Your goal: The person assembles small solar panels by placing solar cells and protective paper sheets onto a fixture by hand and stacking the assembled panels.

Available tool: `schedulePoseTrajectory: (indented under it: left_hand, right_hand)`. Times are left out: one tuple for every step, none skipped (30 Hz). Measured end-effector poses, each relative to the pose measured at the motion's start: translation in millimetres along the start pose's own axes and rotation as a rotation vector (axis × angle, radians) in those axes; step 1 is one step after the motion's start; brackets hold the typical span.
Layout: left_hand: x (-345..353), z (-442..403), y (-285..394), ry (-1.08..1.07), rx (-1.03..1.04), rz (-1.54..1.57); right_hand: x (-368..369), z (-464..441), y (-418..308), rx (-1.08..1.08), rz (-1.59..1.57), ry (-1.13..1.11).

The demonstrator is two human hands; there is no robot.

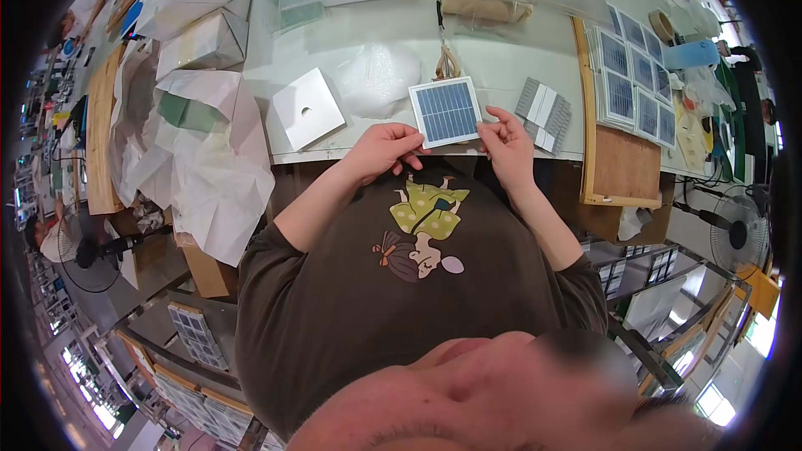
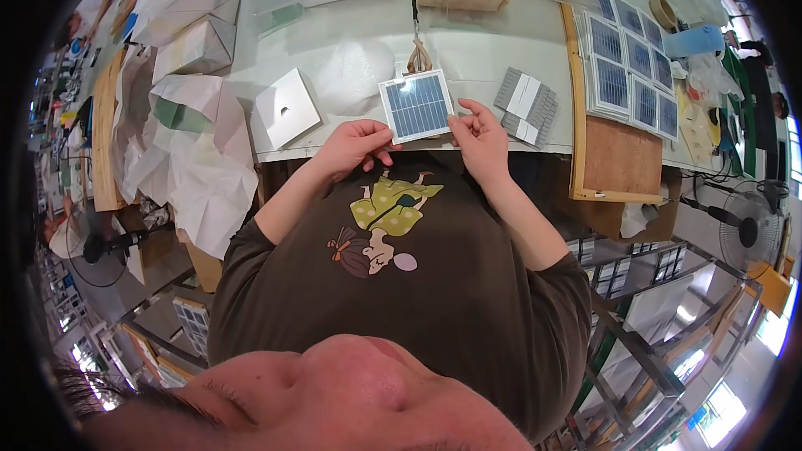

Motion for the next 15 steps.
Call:
schedulePoseTrajectory:
  left_hand:
    - [1, -1, -1, -0.002, 0.003, 0.043]
    - [2, -1, -2, -0.002, 0.006, 0.042]
    - [2, -1, -3, 0.000, -0.001, 0.081]
    - [3, -2, -5, 0.002, -0.008, 0.120]
    - [2, -2, -7, 0.002, -0.006, 0.120]
    - [2, -3, -9, 0.006, 0.001, 0.148]
    - [2, -4, -11, 0.011, 0.008, 0.175]
    - [2, -5, -13, 0.010, 0.009, 0.174]
    - [1, -5, -15, 0.021, 0.006, 0.196]
    - [2, -6, -16, 0.030, 0.003, 0.218]
    - [3, -6, -16, 0.025, 0.005, 0.216]
    - [3, -5, -16, 0.042, 0.013, 0.220]
    - [3, -4, -15, 0.060, 0.022, 0.224]
    - [5, -3, -13, 0.058, 0.023, 0.222]
    - [6, -1, -9, 0.081, 0.026, 0.177]
  right_hand:
    - [0, 0, 0, -0.002, 0.000, -0.001]
    - [0, -1, 1, 0.004, -0.026, -0.009]
    - [0, -2, 2, 0.010, -0.051, -0.018]
    - [0, -3, 3, 0.007, -0.050, -0.018]
    - [0, -4, 5, 0.003, -0.064, -0.025]
    - [0, -5, 6, 0.000, -0.079, -0.030]
    - [0, -5, 6, -0.001, -0.079, -0.030]
    - [0, -5, 7, 0.005, -0.086, -0.031]
    - [1, -5, 7, 0.009, -0.093, -0.031]
    - [0, -5, 7, 0.005, -0.093, -0.027]
    - [0, -5, 7, 0.003, -0.084, -0.028]
    - [0, -6, 8, 0.001, -0.076, -0.030]
    - [0, -6, 8, -0.002, -0.076, -0.027]
    - [0, -6, 7, -0.008, -0.070, -0.029]
    - [0, -6, 7, -0.012, -0.063, -0.032]
Point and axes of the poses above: each hand's wrist, its own z-axis away from the middle knuckle, its own x-axis out of the palm, y = z × x, the point moved 7 cm from there along -z, towards the middle knuckle, and after that the axes turned 14 degrees about x, right-handed, at the moved point
